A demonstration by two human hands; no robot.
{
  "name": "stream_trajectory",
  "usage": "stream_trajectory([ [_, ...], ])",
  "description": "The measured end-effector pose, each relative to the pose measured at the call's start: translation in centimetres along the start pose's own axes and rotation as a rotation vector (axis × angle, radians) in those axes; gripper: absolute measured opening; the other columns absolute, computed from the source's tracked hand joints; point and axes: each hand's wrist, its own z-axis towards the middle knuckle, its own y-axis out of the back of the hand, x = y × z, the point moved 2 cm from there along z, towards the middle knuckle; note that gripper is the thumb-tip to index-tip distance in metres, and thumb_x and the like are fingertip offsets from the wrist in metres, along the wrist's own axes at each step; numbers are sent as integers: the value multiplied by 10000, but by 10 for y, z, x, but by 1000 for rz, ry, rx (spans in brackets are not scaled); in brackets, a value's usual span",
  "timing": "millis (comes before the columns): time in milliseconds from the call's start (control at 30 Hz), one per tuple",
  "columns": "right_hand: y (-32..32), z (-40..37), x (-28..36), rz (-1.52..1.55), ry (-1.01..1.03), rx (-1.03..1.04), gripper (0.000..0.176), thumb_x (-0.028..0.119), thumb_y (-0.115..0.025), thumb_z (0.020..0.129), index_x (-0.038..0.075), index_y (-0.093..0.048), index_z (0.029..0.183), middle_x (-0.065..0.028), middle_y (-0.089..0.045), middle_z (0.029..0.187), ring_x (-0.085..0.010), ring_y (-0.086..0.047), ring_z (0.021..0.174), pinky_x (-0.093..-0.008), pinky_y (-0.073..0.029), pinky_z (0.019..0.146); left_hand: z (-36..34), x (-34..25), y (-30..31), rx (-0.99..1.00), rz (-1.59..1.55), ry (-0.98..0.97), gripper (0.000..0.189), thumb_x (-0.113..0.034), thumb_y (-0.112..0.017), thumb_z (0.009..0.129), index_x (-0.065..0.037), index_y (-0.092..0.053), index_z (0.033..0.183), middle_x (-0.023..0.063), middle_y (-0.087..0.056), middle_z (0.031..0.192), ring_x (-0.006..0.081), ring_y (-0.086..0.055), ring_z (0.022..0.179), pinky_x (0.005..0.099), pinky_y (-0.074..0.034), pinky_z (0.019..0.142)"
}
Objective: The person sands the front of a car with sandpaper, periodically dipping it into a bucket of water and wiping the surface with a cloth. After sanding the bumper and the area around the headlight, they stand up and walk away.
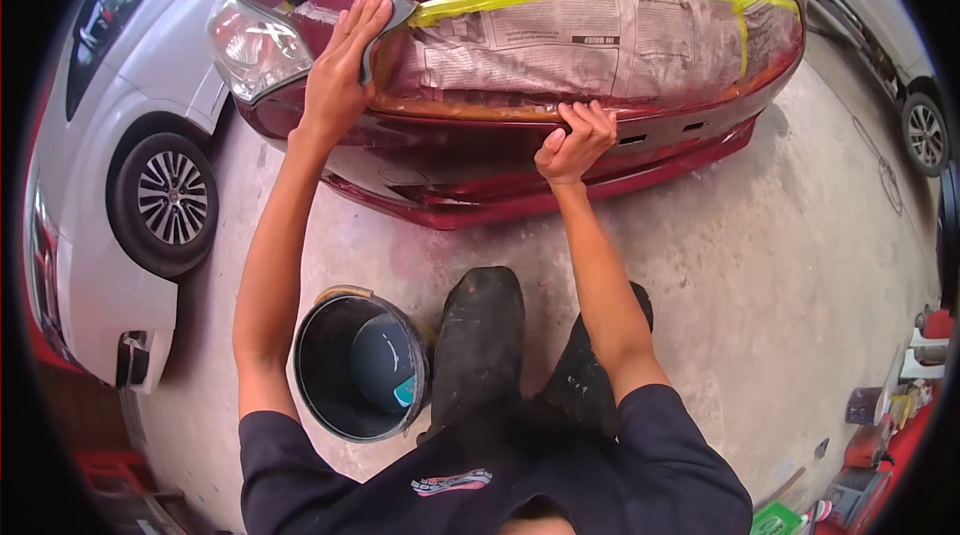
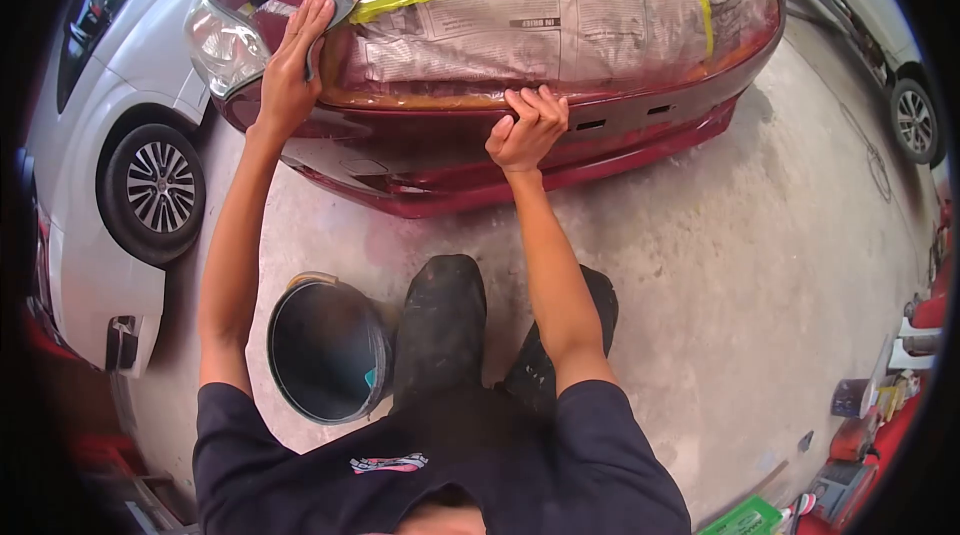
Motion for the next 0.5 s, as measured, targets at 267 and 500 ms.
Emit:
stream_trajectory([
  [267,0,-2,-2,-4,16,11,330,287,-513,931,126,-671,1171,-74,-583,1201,-321,-544,1254,-534,-308,1174,83,-47,-18,80,-175,-25,628,70,-595,879,-54,-535,1491,187,-506,1565,366,-445,1480,489,-375,1224],
  [500,0,1,0,-3,20,18,330,278,-497,945,120,-674,1175,-70,-580,1207,-311,-538,1261,-528,-297,1181,77,-57,-27,-70,-68,41,656,67,-674,761,-23,-576,1404,188,-578,1490,376,-502,1427,456,-444,1182],
])
